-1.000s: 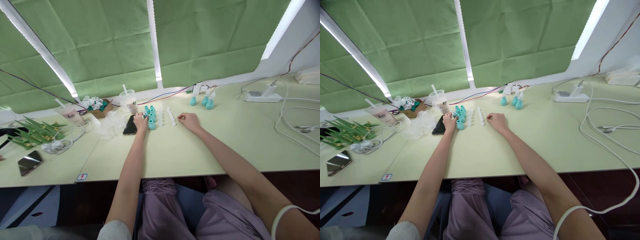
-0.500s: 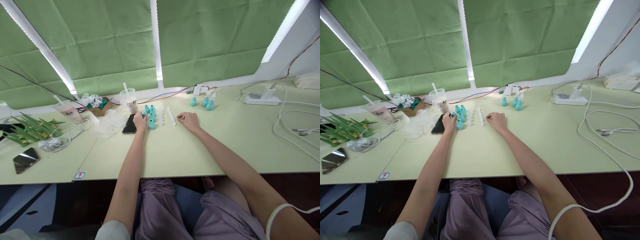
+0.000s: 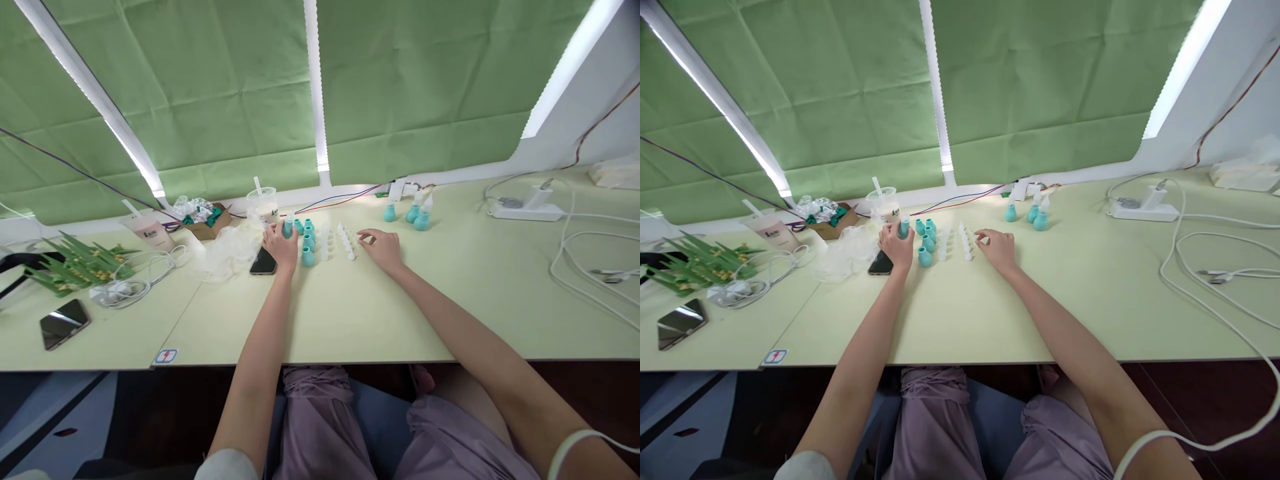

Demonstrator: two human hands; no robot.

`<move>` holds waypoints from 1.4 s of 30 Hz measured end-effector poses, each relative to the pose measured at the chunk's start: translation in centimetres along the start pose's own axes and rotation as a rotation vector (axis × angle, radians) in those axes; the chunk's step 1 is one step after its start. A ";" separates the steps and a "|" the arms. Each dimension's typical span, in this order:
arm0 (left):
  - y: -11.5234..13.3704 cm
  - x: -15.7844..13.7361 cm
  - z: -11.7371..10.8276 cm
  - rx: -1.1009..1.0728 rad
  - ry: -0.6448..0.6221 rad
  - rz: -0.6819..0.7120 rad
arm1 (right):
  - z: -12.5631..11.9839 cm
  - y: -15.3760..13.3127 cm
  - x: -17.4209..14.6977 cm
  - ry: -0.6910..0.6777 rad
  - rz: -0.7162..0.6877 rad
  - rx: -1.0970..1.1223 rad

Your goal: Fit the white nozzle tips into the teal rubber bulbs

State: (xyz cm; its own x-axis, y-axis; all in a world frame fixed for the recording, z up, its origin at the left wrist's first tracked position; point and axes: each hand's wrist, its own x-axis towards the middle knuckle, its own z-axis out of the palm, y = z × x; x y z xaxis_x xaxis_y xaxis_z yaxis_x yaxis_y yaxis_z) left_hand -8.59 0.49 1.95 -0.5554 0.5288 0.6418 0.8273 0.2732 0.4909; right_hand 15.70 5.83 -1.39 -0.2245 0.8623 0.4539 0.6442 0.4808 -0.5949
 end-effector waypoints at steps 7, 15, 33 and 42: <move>4.3 -2.6 -1.5 -0.001 -0.005 0.472 | -1.7 -3.2 -0.9 0.339 -0.388 -0.020; 5.9 -5.0 -0.7 -0.033 -0.056 0.755 | -2.0 -2.7 -0.6 0.459 -0.500 -0.132; 5.1 -5.1 0.4 -0.116 -0.044 0.894 | -2.6 -2.0 -0.3 0.320 -0.654 -0.405; 5.0 -4.6 0.2 -0.097 -0.036 0.927 | -1.7 -2.3 -0.5 0.312 -0.501 -0.212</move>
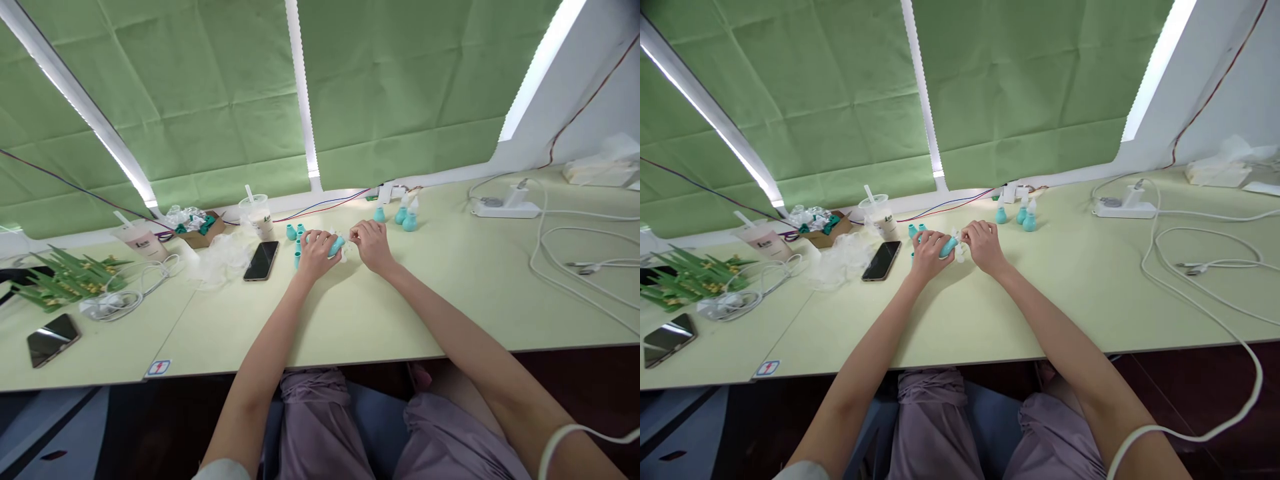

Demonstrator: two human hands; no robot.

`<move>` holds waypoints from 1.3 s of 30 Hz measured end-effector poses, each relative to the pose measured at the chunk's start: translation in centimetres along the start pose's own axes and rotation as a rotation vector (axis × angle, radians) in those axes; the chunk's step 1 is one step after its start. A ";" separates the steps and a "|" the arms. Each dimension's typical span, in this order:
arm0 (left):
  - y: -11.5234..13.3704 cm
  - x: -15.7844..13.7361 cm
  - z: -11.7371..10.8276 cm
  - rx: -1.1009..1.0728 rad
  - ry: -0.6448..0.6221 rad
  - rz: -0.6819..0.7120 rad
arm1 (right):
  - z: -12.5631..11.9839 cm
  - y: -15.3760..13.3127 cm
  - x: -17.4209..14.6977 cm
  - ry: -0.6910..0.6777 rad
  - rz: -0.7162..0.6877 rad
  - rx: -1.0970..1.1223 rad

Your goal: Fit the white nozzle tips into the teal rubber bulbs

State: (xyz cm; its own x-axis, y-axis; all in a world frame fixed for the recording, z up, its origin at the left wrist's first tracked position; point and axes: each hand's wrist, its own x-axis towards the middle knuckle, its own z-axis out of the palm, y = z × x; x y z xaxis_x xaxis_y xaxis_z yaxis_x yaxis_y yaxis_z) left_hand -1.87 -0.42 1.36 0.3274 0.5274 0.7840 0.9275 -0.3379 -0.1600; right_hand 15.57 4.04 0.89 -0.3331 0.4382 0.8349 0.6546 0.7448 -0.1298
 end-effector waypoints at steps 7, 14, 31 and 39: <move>0.0 0.1 -0.1 -0.006 0.009 0.008 | 0.8 -0.4 0.0 0.031 0.160 0.157; -0.1 0.0 -0.1 -0.027 -0.031 -0.012 | 1.3 -0.4 0.4 0.132 0.366 0.357; -8.9 -0.6 0.0 -0.582 0.164 -0.983 | 0.4 4.9 0.3 0.147 0.516 0.433; -12.4 -4.5 2.8 -0.530 0.053 -1.191 | 0.2 3.4 0.1 0.001 0.445 0.377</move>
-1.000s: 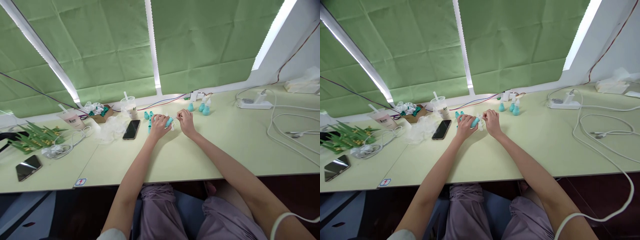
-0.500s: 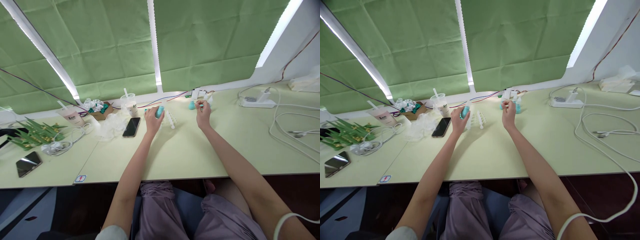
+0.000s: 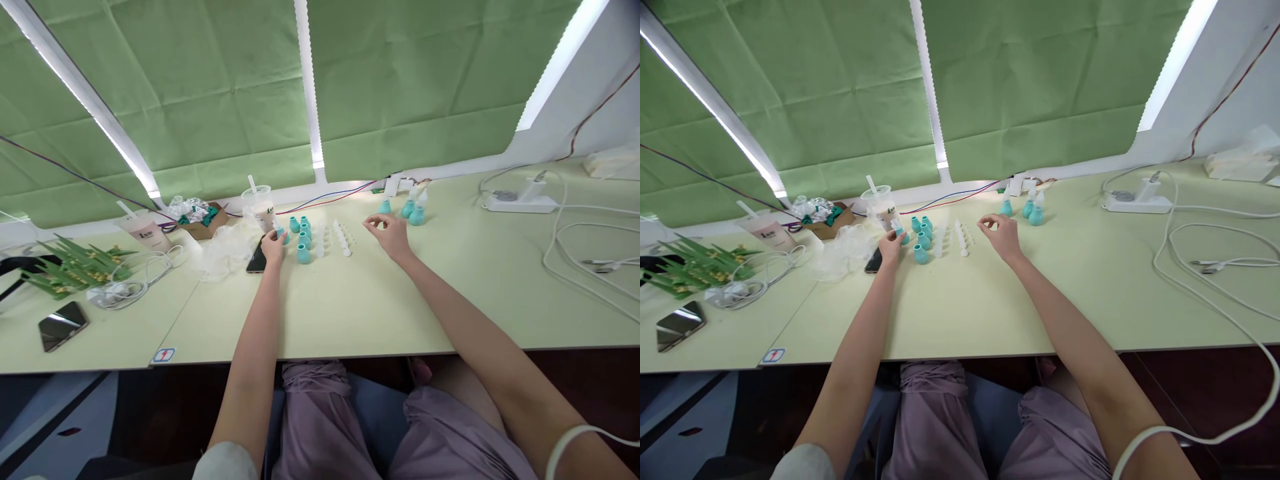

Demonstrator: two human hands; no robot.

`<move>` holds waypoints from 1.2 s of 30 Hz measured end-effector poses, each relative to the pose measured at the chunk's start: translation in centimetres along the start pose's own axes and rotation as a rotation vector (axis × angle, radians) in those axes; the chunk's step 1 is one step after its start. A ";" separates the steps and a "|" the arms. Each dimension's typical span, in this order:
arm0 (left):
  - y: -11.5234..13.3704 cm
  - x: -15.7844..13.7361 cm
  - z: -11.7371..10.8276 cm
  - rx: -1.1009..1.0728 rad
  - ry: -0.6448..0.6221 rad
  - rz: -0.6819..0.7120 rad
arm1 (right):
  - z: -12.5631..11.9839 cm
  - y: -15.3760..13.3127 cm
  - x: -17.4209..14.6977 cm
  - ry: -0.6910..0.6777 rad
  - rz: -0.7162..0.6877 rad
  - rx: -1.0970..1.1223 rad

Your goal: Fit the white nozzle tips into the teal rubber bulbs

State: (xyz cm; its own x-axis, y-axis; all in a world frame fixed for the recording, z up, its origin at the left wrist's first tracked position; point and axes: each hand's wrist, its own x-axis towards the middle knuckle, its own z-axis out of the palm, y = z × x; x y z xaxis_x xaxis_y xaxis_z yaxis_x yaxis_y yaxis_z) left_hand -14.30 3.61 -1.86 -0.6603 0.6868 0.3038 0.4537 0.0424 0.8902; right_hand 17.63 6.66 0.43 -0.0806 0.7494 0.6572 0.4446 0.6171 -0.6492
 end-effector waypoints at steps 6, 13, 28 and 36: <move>0.3 -1.0 0.2 0.115 -0.072 0.091 | 1.1 -1.3 -0.7 -0.187 -0.172 -0.129; 1.0 -1.5 0.3 0.137 -0.067 0.092 | 4.1 -2.5 0.2 -0.447 -0.287 -0.404; 0.7 -1.5 0.4 0.133 -0.099 0.151 | 7.2 -2.6 0.8 -0.522 -0.436 -0.621; 2.4 -2.2 0.1 0.131 0.003 0.345 | 5.6 -4.9 1.9 -0.294 -0.337 -0.441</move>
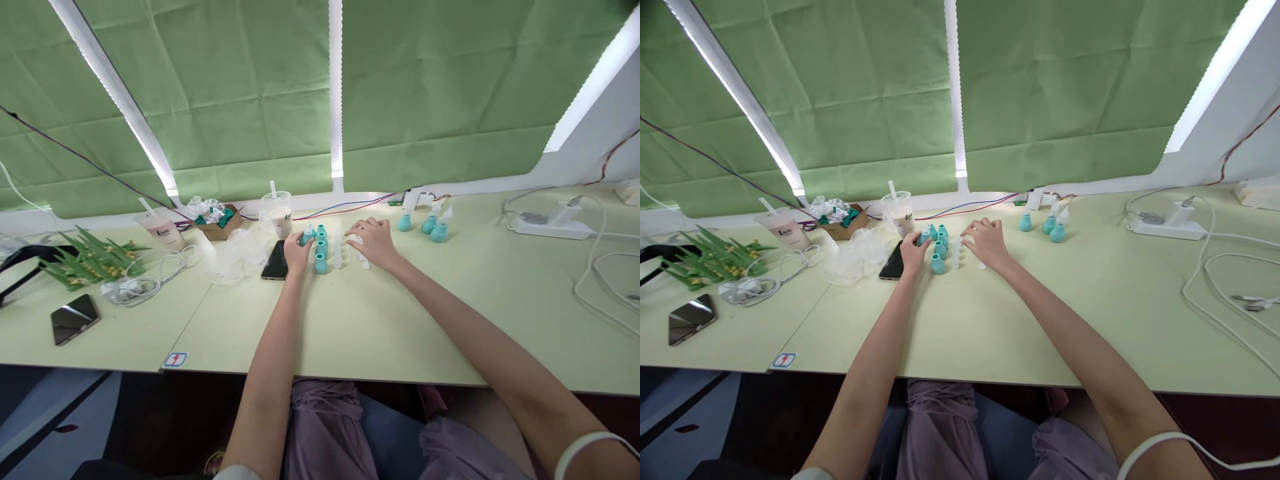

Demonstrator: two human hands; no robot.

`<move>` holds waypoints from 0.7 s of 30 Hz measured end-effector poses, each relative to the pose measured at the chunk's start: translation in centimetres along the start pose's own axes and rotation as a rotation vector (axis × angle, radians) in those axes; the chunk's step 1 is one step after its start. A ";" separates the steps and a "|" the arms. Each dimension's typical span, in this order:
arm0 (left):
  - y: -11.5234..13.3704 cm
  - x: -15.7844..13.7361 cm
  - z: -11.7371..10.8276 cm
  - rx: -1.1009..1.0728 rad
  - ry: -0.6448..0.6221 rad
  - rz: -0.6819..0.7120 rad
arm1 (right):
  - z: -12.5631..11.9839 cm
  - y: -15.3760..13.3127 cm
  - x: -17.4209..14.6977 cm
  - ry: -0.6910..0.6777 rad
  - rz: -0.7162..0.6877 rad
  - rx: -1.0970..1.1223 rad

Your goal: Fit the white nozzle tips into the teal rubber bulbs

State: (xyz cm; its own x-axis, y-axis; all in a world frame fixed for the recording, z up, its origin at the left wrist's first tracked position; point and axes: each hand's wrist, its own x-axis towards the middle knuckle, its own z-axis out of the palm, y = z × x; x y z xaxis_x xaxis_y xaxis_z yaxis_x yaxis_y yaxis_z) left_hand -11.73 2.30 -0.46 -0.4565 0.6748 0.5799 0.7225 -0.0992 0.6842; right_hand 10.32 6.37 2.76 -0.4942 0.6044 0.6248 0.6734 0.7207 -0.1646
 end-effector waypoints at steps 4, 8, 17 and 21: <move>2.7 -0.7 -0.6 0.210 0.165 0.255 | -1.6 -1.7 1.8 -0.065 0.178 0.356; 4.9 -1.9 -0.6 0.375 0.128 0.547 | -2.0 -3.4 2.7 -0.242 0.310 0.619; 5.1 -2.1 -0.4 0.288 -0.135 0.661 | -2.1 -2.9 2.5 -0.293 0.502 0.840; 5.3 -2.3 -0.3 0.302 -0.187 0.683 | -1.9 -1.9 2.5 -0.238 0.517 0.900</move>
State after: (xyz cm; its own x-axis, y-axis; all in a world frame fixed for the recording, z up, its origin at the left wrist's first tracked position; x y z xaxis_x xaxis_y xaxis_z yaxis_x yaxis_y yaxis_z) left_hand -6.96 0.00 1.94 0.2179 0.6508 0.7273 0.9351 -0.3526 0.0353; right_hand 8.83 5.88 6.14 -0.4245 0.8897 0.1683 0.2257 0.2840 -0.9319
